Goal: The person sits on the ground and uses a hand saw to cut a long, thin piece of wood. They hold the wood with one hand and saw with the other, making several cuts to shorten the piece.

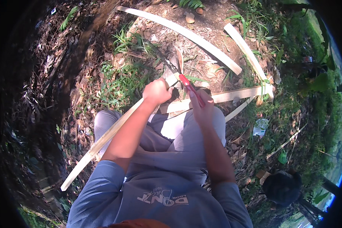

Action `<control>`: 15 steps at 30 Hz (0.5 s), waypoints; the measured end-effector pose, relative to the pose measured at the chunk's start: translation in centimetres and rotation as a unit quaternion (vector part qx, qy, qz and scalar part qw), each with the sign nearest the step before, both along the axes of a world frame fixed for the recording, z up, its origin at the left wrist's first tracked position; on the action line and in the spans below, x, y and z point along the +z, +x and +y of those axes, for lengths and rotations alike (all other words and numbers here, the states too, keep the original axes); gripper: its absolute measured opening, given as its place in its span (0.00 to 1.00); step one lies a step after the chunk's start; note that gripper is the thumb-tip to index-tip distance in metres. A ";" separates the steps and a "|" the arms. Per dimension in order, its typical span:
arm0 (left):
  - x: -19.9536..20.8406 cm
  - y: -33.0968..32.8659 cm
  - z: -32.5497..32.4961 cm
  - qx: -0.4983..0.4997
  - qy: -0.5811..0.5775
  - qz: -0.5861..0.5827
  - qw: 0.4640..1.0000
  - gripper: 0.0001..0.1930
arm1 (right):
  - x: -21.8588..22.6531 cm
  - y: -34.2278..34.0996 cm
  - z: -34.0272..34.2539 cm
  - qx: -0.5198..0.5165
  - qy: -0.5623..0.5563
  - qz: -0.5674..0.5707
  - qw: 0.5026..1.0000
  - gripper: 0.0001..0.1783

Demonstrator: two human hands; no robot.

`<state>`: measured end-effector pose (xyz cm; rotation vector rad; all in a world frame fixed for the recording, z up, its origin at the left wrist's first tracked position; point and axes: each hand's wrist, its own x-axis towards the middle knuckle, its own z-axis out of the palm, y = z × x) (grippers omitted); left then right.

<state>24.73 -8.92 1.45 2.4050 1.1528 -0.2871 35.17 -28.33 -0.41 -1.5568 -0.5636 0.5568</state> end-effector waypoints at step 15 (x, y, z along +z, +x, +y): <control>-2.0 1.6 2.5 0.078 0.079 0.036 0.993 0.19 | -2.7 4.1 5.1 0.056 0.035 0.095 0.993 0.20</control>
